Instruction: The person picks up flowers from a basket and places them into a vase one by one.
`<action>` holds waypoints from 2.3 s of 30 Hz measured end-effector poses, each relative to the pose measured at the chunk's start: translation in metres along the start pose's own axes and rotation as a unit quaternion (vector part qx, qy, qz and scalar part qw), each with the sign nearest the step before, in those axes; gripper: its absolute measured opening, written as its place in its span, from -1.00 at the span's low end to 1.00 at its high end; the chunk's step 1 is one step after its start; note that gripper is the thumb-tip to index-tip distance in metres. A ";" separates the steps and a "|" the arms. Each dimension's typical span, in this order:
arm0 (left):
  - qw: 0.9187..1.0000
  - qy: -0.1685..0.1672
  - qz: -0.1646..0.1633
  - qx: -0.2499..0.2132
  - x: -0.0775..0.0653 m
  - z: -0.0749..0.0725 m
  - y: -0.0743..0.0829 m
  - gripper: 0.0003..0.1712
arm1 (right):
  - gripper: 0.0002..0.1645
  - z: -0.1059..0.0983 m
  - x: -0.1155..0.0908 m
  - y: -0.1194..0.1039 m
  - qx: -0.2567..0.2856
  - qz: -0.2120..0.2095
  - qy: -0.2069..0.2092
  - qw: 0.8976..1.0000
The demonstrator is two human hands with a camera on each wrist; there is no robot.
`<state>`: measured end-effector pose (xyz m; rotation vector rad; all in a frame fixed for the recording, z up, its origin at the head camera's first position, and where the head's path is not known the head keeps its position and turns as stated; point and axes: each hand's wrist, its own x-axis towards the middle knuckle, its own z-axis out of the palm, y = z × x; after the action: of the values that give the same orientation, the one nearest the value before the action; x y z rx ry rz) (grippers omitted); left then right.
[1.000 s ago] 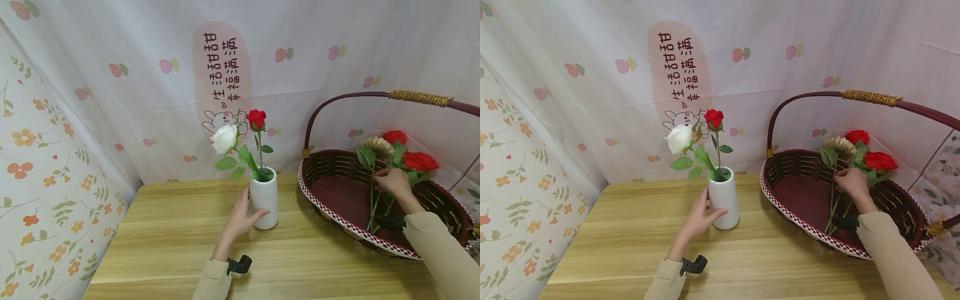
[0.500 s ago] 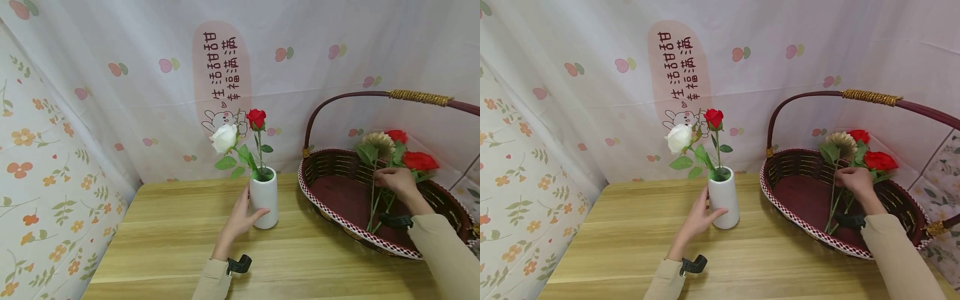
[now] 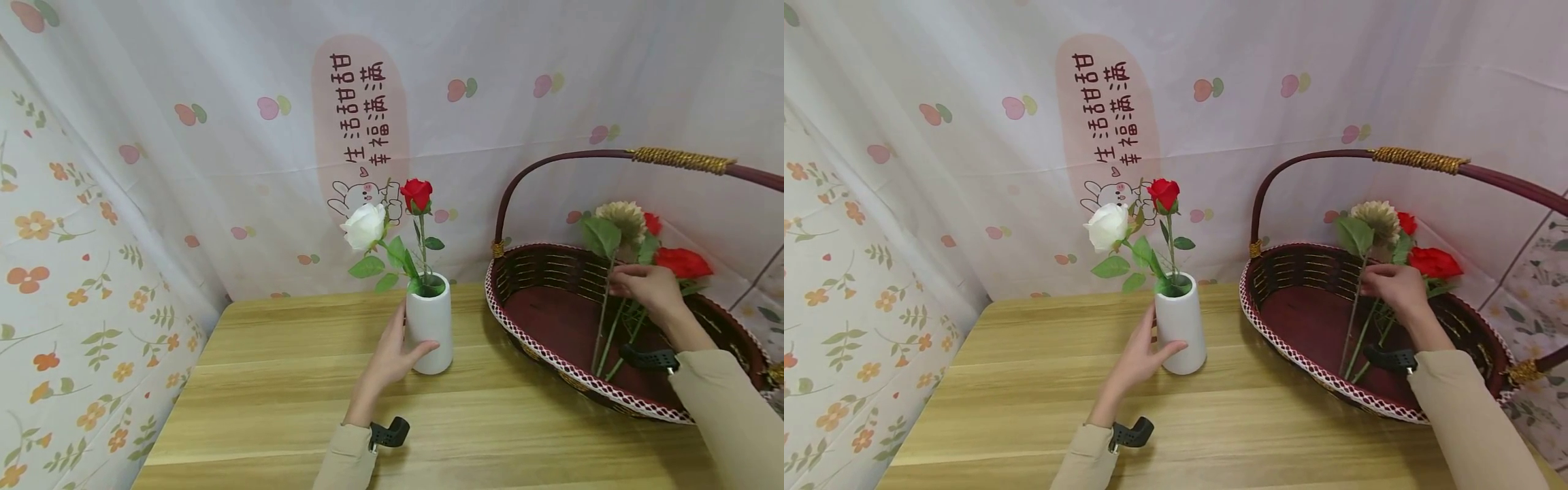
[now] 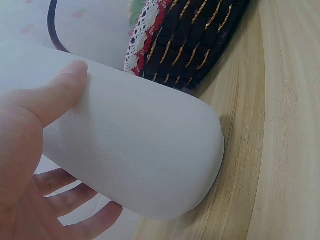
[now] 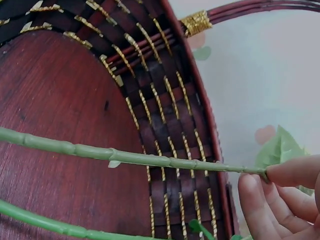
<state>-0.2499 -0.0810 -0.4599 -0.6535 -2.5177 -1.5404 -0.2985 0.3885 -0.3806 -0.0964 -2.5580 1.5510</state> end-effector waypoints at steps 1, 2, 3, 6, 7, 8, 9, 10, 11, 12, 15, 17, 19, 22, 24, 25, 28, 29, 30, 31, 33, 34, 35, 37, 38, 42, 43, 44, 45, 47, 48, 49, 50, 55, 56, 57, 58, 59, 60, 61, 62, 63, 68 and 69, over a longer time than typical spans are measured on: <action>1.000 0.000 -0.001 0.001 0.000 0.000 0.000 0.12 | -0.42 0.000 0.000 -0.002 -0.006 0.001 0.003 1.000; 1.000 0.000 0.000 0.001 0.000 0.000 0.001 0.12 | -0.40 0.000 -0.001 -0.004 -0.013 0.002 0.006 1.000; 1.000 0.000 -0.002 0.002 0.000 0.000 0.001 0.13 | -0.38 -0.001 -0.001 -0.006 -0.019 0.003 0.008 1.000; 1.000 0.000 -0.003 0.005 -0.001 -0.001 0.002 0.12 | -0.43 -0.002 -0.001 -0.013 -0.015 0.004 0.020 1.000; 1.000 0.000 -0.004 0.006 -0.001 -0.001 0.002 0.13 | -0.53 -0.003 -0.001 -0.015 -0.001 0.005 0.025 1.000; 1.000 0.000 -0.003 0.006 -0.001 -0.001 0.002 0.12 | -0.65 -0.003 -0.001 -0.018 0.017 0.003 0.030 0.999; 1.000 -0.001 -0.004 0.006 -0.001 -0.001 0.002 0.13 | -0.77 -0.003 -0.002 -0.022 0.034 0.004 0.035 0.999; 1.000 -0.001 -0.003 0.006 -0.001 -0.001 0.002 0.12 | -0.89 -0.003 -0.002 -0.025 0.052 0.003 0.041 0.998; 1.000 0.000 -0.003 0.005 -0.001 0.000 0.002 0.12 | -0.97 -0.003 -0.002 -0.028 0.068 0.000 0.047 0.997; 1.000 0.000 -0.002 0.004 -0.001 0.000 0.002 0.12 | -0.93 -0.003 -0.002 -0.031 0.081 -0.005 0.053 0.995; 1.000 0.002 -0.003 0.000 -0.001 0.001 0.002 0.13 | -0.91 -0.002 -0.002 -0.039 0.113 -0.018 0.063 0.991; 1.000 0.004 -0.005 -0.002 -0.001 -0.001 0.002 0.13 | -0.92 -0.001 -0.003 -0.046 0.119 -0.029 0.066 0.990; 1.000 0.004 -0.007 -0.002 -0.001 -0.002 0.002 0.14 | -0.90 -0.002 -0.004 -0.051 0.138 -0.035 0.064 0.988; 1.000 0.002 -0.007 0.001 -0.001 -0.002 0.002 0.14 | -0.85 -0.004 -0.006 -0.056 0.186 -0.047 0.058 0.980; 1.000 0.000 -0.006 0.003 0.000 -0.001 0.001 0.15 | -0.81 -0.005 -0.007 -0.058 0.227 -0.053 0.053 0.971; 1.000 -0.002 -0.005 0.002 0.000 0.000 0.002 0.15 | -0.80 -0.007 -0.009 -0.058 0.241 -0.057 0.051 0.967; 1.000 -0.004 -0.002 -0.006 0.001 0.002 0.002 0.14 | -0.76 -0.009 -0.011 -0.059 0.272 -0.061 0.045 0.959; 1.000 -0.003 -0.002 -0.008 0.001 0.002 0.002 0.14 | -0.75 -0.009 -0.011 -0.060 0.284 -0.062 0.041 0.956; 1.000 -0.002 0.000 -0.010 0.001 0.002 0.002 0.13 | -0.75 -0.010 -0.011 -0.060 0.296 -0.061 0.035 0.953; 1.000 0.000 0.001 -0.013 0.000 0.002 0.002 0.12 | -0.75 -0.009 -0.011 -0.061 0.309 -0.059 0.028 0.949; 1.000 0.004 0.003 -0.013 0.000 0.002 0.002 0.12 | -0.74 -0.009 -0.012 -0.064 0.330 -0.055 0.012 0.942; 1.000 0.005 0.003 -0.012 -0.001 0.002 0.003 0.11 | -0.74 -0.008 -0.013 -0.065 0.331 -0.053 0.006 0.942; 1.000 0.006 0.003 -0.011 -0.001 0.001 0.003 0.12 | -0.73 -0.008 -0.013 -0.067 0.332 -0.051 0.001 0.942; 1.000 0.008 0.004 -0.008 -0.002 0.001 0.003 0.13 | -0.72 -0.006 -0.015 -0.071 0.330 -0.052 -0.009 0.942; 1.000 0.008 0.004 -0.007 -0.002 0.001 0.003 0.13 | -0.71 -0.005 -0.017 -0.073 0.329 -0.053 -0.013 0.943; 1.000 0.009 0.005 -0.009 -0.003 0.001 0.002 0.14 | -0.71 0.001 -0.021 -0.079 0.327 -0.060 -0.022 0.943; 1.000 0.009 0.005 -0.009 -0.003 0.001 0.002 0.14 | -0.72 0.003 -0.022 -0.081 0.323 -0.061 -0.023 0.944; 1.000 0.008 0.004 -0.009 -0.003 0.001 0.002 0.14 | -0.73 0.005 -0.023 -0.082 0.319 -0.060 -0.023 0.946; 1.000 0.008 0.003 -0.008 -0.003 0.001 0.002 0.14 | -0.75 0.007 -0.024 -0.082 0.314 -0.058 -0.024 0.947; 1.000 0.006 0.001 -0.007 -0.003 0.000 0.001 0.15 | -0.78 0.012 -0.027 -0.084 0.300 -0.055 -0.026 0.952; 1.000 0.006 0.000 -0.006 -0.003 0.000 0.001 0.15 | -0.80 0.014 -0.028 -0.084 0.293 -0.052 -0.028 0.954; 1.000 0.005 -0.001 -0.005 -0.003 0.000 0.001 0.15 | -0.82 0.016 -0.030 -0.085 0.286 -0.050 -0.031 0.957; 1.000 0.004 -0.002 -0.003 -0.003 0.000 0.001 0.15 | -0.84 0.018 -0.031 -0.086 0.281 -0.050 -0.034 0.958; 1.000 0.002 -0.002 -0.001 -0.002 0.000 0.001 0.15 | -0.88 0.031 -0.037 -0.087 0.267 -0.054 -0.050 0.961; 1.000 0.002 -0.003 0.000 -0.002 -0.001 0.001 0.15 | -0.89 0.033 -0.038 -0.087 0.269 -0.055 -0.053 0.960; 1.000 0.002 -0.003 0.000 -0.002 -0.001 0.001 0.15 | -0.90 0.036 -0.039 -0.088 0.268 -0.057 -0.055 0.960; 1.000 0.001 -0.004 0.000 -0.002 -0.001 0.001 0.15 | -0.91 0.038 -0.040 -0.088 0.272 -0.059 -0.059 0.959; 1.000 0.001 -0.004 0.000 -0.002 -0.001 0.001 0.15 | -0.92 0.041 -0.040 -0.088 0.271 -0.059 -0.062 0.959; 1.000 0.001 -0.004 0.001 -0.002 -0.001 0.001 0.16 | -0.93 0.043 -0.041 -0.088 0.275 -0.060 -0.067 0.957; 1.000 0.001 -0.003 0.002 -0.002 -0.001 0.001 0.16 | -0.93 0.045 -0.042 -0.089 0.277 -0.061 -0.071 0.956; 1.000 0.002 -0.003 0.002 -0.002 0.000 0.001 0.16 | -0.93 0.047 -0.043 -0.089 0.278 -0.063 -0.075 0.956; 1.000 0.001 -0.002 0.002 -0.002 0.000 0.001 0.16 | -0.94 0.049 -0.044 -0.090 0.276 -0.066 -0.079 0.956; 1.000 -0.001 -0.003 0.000 -0.002 0.000 0.001 0.16 | -0.94 0.059 -0.050 -0.095 0.258 -0.081 -0.091 0.958; 1.000 -0.001 -0.003 0.000 -0.002 0.000 0.001 0.16 | -0.94 0.061 -0.051 -0.097 0.253 -0.082 -0.093 0.960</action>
<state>-0.2474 -0.0816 -0.4594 -0.6492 -2.5228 -1.5435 -0.2556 0.2836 -0.3273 0.3229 -2.1312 2.1676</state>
